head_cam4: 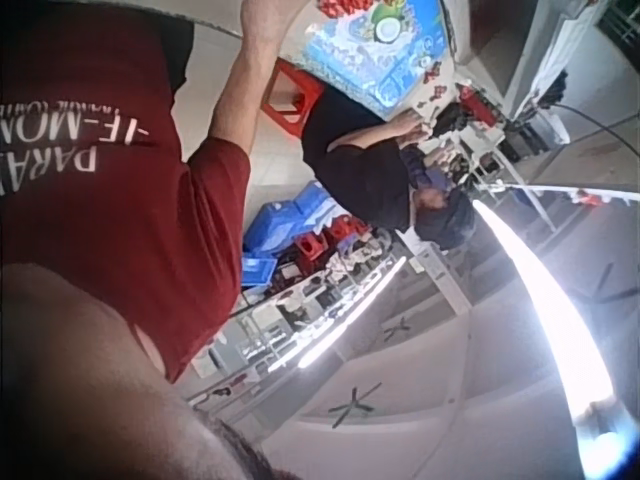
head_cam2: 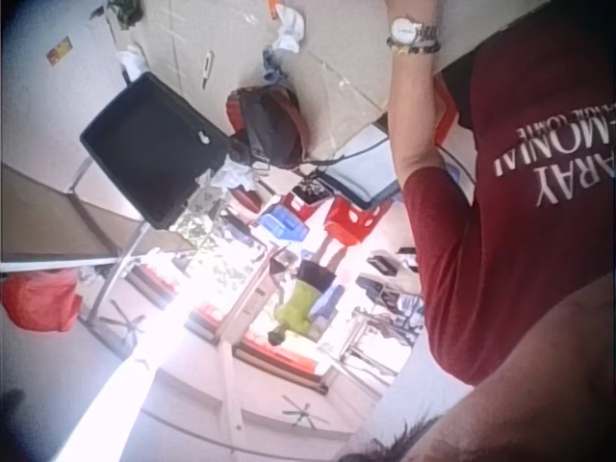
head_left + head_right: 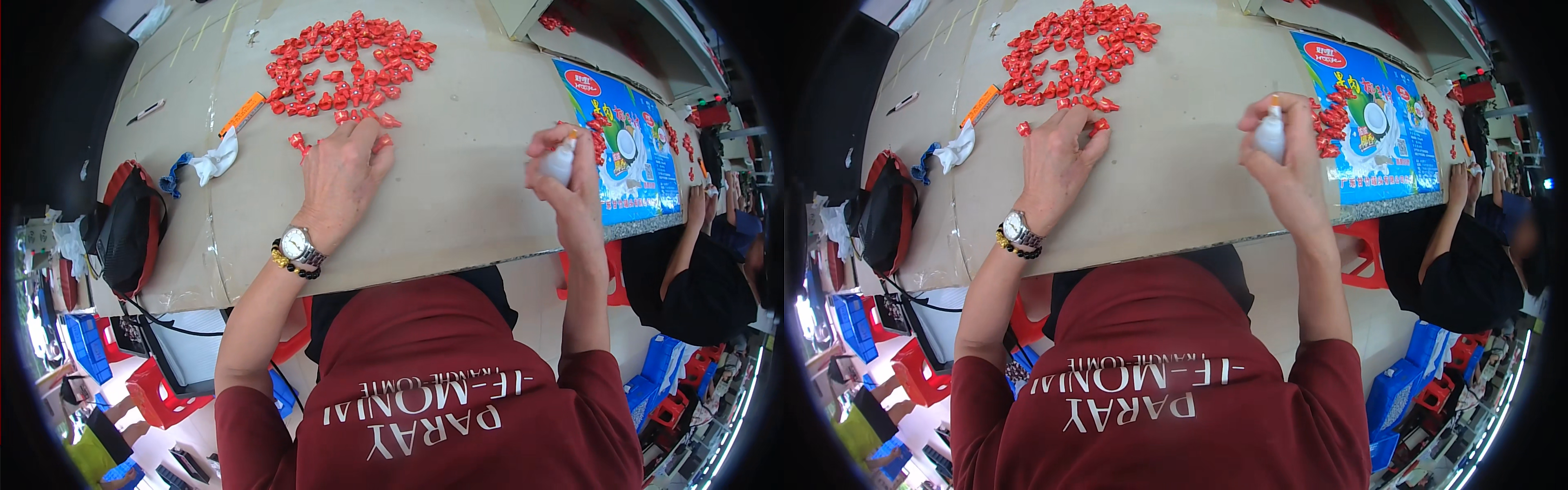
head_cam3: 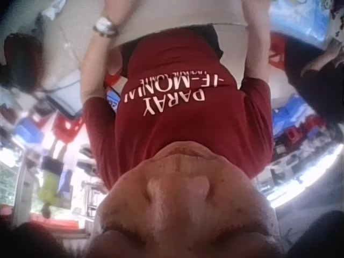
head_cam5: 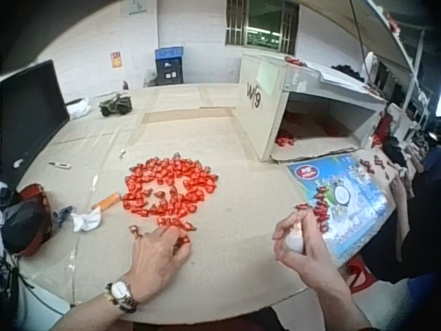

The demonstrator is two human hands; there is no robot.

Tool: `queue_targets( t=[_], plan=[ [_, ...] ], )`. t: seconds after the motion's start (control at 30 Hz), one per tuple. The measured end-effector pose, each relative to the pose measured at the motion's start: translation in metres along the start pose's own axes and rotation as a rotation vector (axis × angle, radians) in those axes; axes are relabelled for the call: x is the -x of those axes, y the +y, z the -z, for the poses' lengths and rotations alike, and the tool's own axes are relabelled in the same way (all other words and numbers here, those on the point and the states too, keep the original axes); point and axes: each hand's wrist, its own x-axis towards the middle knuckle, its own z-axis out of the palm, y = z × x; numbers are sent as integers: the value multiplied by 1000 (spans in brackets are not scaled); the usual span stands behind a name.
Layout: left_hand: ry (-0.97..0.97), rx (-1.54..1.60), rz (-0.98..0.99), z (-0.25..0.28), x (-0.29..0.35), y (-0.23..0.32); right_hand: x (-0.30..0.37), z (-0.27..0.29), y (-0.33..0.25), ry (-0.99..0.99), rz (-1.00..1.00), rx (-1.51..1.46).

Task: The person repeatedly picks up small red plastic pieces from a table, applies a substance from a white squeeze bottle into the opening of each piece, and places the finished items into a cardboard box. The process is performed one at a time in a repetitive cycle.

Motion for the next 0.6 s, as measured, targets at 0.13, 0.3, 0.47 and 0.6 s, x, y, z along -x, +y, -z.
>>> queue_targets(
  t=[0.13, 0.3, 0.47, 0.6],
  plan=[
    [-41, -24, -67, 1, 7, 4, 2, -26, -4, -135, 10, 13],
    [-67, 663, 193, 10, 22, 18, 5, -50, -8, -195, -28, -173],
    [-132, 1020, 399, 18, 47, 40, 6, -71, -3, -312, -74, -255],
    [-73, 1193, 409, 16, 55, 50, 12, -78, -6, -311, -198, -395]
  ],
)
